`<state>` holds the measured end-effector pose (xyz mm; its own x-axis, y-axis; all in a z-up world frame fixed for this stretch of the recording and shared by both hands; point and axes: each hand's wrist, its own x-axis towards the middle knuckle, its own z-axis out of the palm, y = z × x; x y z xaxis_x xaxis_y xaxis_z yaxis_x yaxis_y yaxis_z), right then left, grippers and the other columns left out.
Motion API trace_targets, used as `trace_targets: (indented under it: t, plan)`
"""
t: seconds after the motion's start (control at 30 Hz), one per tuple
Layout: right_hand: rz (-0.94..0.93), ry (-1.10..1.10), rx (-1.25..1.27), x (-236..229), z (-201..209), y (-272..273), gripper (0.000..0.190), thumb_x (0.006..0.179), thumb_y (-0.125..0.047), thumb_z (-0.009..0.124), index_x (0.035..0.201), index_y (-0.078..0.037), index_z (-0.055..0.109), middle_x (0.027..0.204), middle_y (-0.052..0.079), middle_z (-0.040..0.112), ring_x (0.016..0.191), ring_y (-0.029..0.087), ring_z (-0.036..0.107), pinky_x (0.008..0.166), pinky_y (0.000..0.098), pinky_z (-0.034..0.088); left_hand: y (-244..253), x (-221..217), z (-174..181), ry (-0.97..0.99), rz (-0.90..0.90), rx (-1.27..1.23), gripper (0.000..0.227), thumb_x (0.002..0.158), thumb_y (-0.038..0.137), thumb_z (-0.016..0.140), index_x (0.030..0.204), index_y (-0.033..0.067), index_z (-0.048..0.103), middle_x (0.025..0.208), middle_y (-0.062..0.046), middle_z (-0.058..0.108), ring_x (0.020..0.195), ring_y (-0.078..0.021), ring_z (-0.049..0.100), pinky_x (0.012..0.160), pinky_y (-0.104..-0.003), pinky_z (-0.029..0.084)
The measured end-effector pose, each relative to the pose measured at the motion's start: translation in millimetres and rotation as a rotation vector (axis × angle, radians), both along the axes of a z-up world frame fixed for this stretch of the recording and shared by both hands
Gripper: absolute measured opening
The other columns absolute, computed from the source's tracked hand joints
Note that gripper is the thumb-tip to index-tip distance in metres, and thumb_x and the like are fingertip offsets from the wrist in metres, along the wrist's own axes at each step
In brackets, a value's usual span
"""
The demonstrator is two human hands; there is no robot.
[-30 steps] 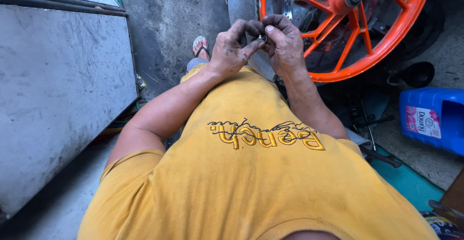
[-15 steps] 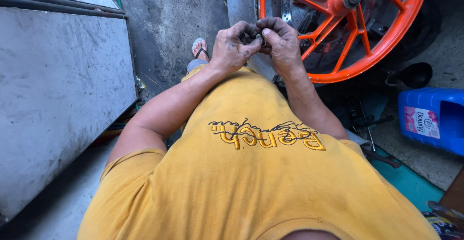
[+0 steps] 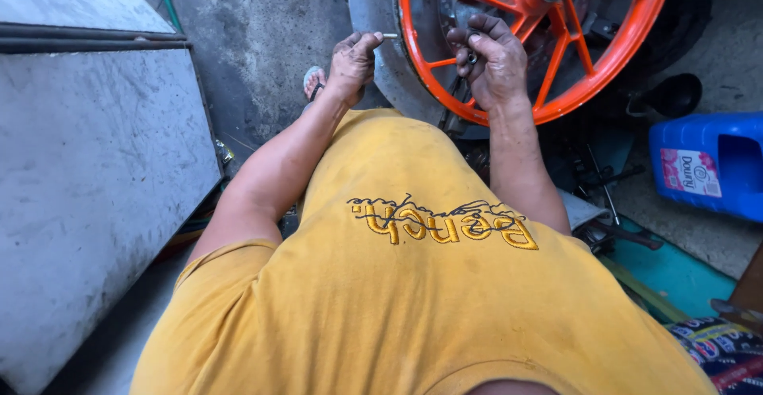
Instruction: The person is preparing a motorcycle wheel for a tire by cleaning and installing a valve stem into the rim.
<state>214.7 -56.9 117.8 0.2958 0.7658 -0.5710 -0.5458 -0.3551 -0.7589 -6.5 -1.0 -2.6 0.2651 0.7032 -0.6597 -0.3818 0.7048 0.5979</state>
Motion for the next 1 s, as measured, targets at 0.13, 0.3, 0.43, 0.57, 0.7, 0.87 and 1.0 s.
trace_targets:
  t: [0.13, 0.3, 0.43, 0.57, 0.7, 0.87, 1.0]
  plan:
    - [-0.016, -0.021, -0.032, 7, 3, -7, 0.022, 0.090, 0.004, 0.056, 0.107, -0.007, 0.062, 0.095, 0.021, 0.076, 0.059, 0.019, 0.063, 0.049, 0.0270, 0.045, -3, 17, -2, -0.077, -0.071, -0.005, 0.014, 0.092, 0.019, 0.072, 0.086, 0.0140, 0.060, 0.050, 0.008, 0.029, 0.035, -0.0049, 0.022, 0.034, -0.026, 0.012]
    - [0.047, -0.145, -0.121, 5, 15, -7, 0.021, 0.092, 0.000, 0.061, 0.110, -0.009, 0.058, 0.105, 0.019, 0.080, 0.054, 0.013, 0.063, 0.042, 0.0208, 0.043, -11, 11, 9, 0.070, -0.145, 0.080, 0.032, 0.084, 0.027, 0.084, 0.109, 0.0076, 0.078, 0.056, 0.000, 0.057, 0.040, -0.0073, 0.034, 0.034, -0.027, 0.026]
    - [0.236, -0.305, -0.031, -2, -6, 6, 0.019, 0.095, -0.002, 0.061, 0.112, -0.006, 0.052, 0.110, 0.020, 0.079, 0.051, 0.011, 0.062, 0.040, 0.0196, 0.043, -11, 14, 1, 0.364, -0.218, 0.524, 0.025, 0.087, 0.029, 0.080, 0.101, 0.0075, 0.082, 0.088, 0.000, 0.078, 0.082, -0.0072, 0.068, 0.073, -0.025, 0.060]
    - [0.447, -0.769, 0.125, -4, -36, 35, 0.013, 0.092, -0.005, 0.071, 0.104, -0.005, 0.075, 0.092, 0.008, 0.081, 0.064, 0.008, 0.067, 0.056, 0.0206, 0.054, -2, 12, 16, 0.531, -0.233, 0.766, 0.014, 0.088, 0.025, 0.083, 0.090, 0.0114, 0.079, 0.080, 0.001, 0.074, 0.071, -0.0095, 0.064, 0.061, -0.027, 0.054]
    - [0.571, -1.054, 0.102, -4, -74, 51, 0.016, 0.085, -0.011, 0.077, 0.099, -0.013, 0.085, 0.090, 0.002, 0.082, 0.082, 0.009, 0.076, 0.072, 0.0259, 0.060, -2, 15, 16, 0.617, -0.276, 0.804, 0.014, 0.091, 0.025, 0.078, 0.095, 0.0123, 0.081, 0.079, 0.003, 0.075, 0.065, -0.0083, 0.058, 0.060, -0.029, 0.052]
    - [0.653, -0.940, 0.048, -6, -66, 44, 0.023, 0.087, -0.007, 0.071, 0.107, -0.009, 0.082, 0.098, 0.006, 0.082, 0.090, 0.011, 0.075, 0.079, 0.0254, 0.061, -5, 20, 32, 0.558, -0.240, 0.731, 0.015, 0.090, 0.024, 0.076, 0.089, 0.0093, 0.080, 0.079, 0.000, 0.078, 0.072, -0.0078, 0.068, 0.063, -0.029, 0.054]
    - [0.600, -0.866, 0.037, -4, -63, 40, 0.020, 0.085, -0.008, 0.074, 0.103, -0.009, 0.083, 0.091, 0.003, 0.081, 0.083, 0.008, 0.073, 0.073, 0.0223, 0.059, -2, 23, 34, 0.553, -0.262, 0.648, 0.012, 0.086, 0.022, 0.075, 0.082, 0.0107, 0.078, 0.074, 0.003, 0.074, 0.069, -0.0067, 0.062, 0.062, -0.029, 0.052]
